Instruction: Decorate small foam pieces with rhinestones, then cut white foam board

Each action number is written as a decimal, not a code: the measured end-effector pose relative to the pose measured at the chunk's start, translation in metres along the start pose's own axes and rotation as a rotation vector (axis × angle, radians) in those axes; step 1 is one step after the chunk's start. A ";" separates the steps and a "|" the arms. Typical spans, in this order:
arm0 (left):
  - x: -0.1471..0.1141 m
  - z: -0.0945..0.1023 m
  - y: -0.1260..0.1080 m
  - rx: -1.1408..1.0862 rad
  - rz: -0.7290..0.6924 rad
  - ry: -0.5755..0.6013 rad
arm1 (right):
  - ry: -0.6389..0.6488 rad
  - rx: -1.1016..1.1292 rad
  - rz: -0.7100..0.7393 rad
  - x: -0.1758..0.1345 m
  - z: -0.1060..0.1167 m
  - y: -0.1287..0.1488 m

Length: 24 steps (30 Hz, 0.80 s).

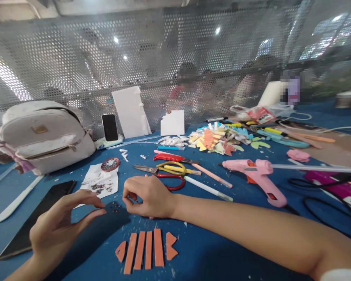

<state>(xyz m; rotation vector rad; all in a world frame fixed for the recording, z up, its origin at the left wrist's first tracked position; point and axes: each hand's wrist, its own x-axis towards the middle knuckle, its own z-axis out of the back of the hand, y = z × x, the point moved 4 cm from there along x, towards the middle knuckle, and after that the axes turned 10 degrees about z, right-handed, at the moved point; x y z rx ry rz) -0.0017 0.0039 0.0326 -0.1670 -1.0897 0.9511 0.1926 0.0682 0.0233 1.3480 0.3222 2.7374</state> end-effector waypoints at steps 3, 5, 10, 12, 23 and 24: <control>0.000 0.000 -0.001 0.003 0.003 -0.003 | -0.007 0.004 0.021 0.000 0.000 0.001; 0.000 0.001 -0.002 0.006 -0.006 -0.009 | -0.004 -0.003 0.037 0.001 0.001 0.002; 0.000 0.001 -0.002 0.018 -0.036 0.002 | 0.019 -0.051 0.110 0.003 0.002 0.007; 0.000 0.000 -0.002 0.011 -0.053 0.024 | 0.037 -0.080 0.131 0.003 0.001 0.008; 0.003 -0.005 -0.008 0.066 -0.123 0.118 | 0.139 -0.233 0.228 0.002 -0.003 0.013; 0.003 -0.007 -0.009 0.072 -0.125 0.133 | 0.150 -0.240 0.237 0.002 -0.003 0.013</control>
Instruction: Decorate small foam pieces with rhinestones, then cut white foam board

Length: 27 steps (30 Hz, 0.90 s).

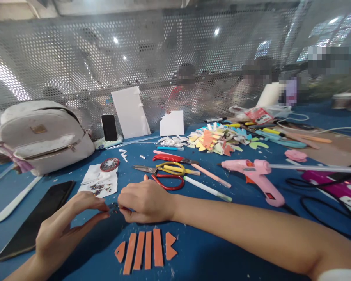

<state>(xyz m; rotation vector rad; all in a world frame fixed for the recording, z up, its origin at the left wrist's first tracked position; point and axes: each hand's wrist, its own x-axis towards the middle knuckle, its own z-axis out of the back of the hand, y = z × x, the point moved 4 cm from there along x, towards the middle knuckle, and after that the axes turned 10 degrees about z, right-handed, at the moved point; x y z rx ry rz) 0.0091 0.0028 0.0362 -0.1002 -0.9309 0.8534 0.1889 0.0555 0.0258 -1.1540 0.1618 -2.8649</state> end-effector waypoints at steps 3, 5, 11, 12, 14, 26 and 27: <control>-0.001 -0.003 -0.001 -0.003 0.020 0.007 | 0.003 0.003 0.010 0.000 -0.001 0.000; -0.002 -0.005 -0.001 0.007 0.073 -0.003 | 0.009 0.010 0.004 -0.001 -0.002 0.000; 0.000 -0.015 -0.001 0.023 0.222 -0.010 | 0.080 0.104 -0.031 -0.002 -0.007 -0.003; 0.000 -0.017 -0.001 0.016 0.240 -0.004 | 0.072 0.131 -0.047 -0.002 -0.008 -0.004; 0.001 -0.021 -0.002 -0.008 0.269 0.008 | 0.020 0.195 -0.080 -0.002 -0.007 -0.006; 0.002 -0.018 0.006 -0.138 0.336 -0.038 | -0.199 0.512 -0.489 -0.004 -0.004 -0.022; 0.002 -0.018 0.008 -0.140 0.347 -0.038 | -0.213 0.525 -0.520 -0.005 -0.004 -0.023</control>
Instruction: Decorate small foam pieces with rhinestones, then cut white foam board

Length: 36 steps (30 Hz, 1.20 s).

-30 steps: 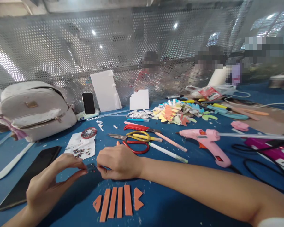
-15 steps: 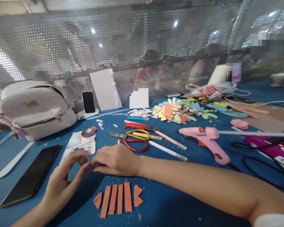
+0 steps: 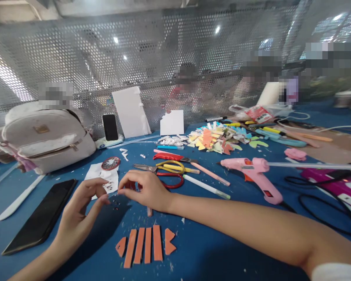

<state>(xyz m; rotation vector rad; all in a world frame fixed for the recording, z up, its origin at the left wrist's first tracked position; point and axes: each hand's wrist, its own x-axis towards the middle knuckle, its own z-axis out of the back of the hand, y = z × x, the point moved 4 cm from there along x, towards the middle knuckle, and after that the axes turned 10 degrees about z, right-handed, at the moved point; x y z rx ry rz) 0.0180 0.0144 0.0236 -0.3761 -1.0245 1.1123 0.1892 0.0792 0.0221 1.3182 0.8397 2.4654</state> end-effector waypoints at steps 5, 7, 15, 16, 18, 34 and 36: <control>0.009 0.002 0.008 0.096 0.067 0.111 | -0.034 0.029 -0.072 0.001 0.003 -0.002; 0.015 0.003 0.012 0.158 0.052 0.165 | -0.057 0.026 -0.069 0.001 0.004 -0.002; 0.024 0.004 0.030 0.219 -0.009 0.266 | -0.036 0.034 -0.063 -0.001 0.004 -0.002; 0.022 0.003 0.032 0.226 -0.001 0.268 | -0.037 0.033 -0.063 -0.001 0.004 -0.002; 0.020 0.001 0.034 0.241 0.029 0.270 | -0.036 0.032 -0.064 -0.001 0.004 -0.002; 0.023 -0.004 0.038 0.043 0.281 0.312 | -0.032 0.026 -0.042 -0.002 0.002 -0.001; 0.022 -0.002 0.036 0.014 0.310 0.292 | -0.032 0.024 -0.040 -0.003 0.002 -0.002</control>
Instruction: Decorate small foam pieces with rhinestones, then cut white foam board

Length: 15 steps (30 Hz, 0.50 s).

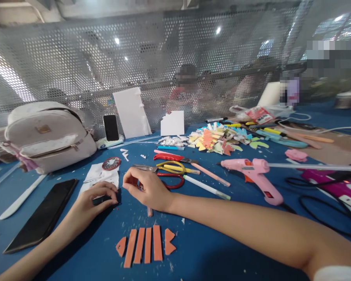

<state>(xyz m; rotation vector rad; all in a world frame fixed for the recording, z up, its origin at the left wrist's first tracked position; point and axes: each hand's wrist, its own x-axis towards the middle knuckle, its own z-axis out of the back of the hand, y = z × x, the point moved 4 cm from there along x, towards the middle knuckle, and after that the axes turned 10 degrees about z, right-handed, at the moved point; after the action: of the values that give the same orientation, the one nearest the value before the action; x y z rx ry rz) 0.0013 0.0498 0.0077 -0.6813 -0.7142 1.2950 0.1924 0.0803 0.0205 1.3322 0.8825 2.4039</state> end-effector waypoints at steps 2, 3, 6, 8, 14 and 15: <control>-0.002 0.003 -0.001 -0.035 0.041 -0.030 | -0.005 -0.001 -0.002 0.000 0.000 0.000; -0.003 0.004 -0.001 -0.050 0.063 -0.049 | -0.008 -0.002 -0.003 0.000 0.000 0.001; -0.005 0.007 0.000 -0.109 0.118 -0.103 | -0.008 0.001 -0.003 0.000 0.001 0.002; -0.007 0.009 0.001 -0.182 0.149 -0.133 | -0.005 0.000 0.004 0.000 0.001 0.003; -0.017 0.008 -0.005 -0.269 0.128 -0.203 | 0.002 -0.001 0.051 -0.001 0.001 0.008; -0.019 0.007 -0.006 -0.290 0.126 -0.221 | 0.001 -0.003 0.061 -0.001 0.000 0.009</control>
<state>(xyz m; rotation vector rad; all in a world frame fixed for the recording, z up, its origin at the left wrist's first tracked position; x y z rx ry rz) -0.0030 0.0303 0.0150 -0.8355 -1.0677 1.4105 0.1941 0.0724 0.0255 1.3761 0.8505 2.4512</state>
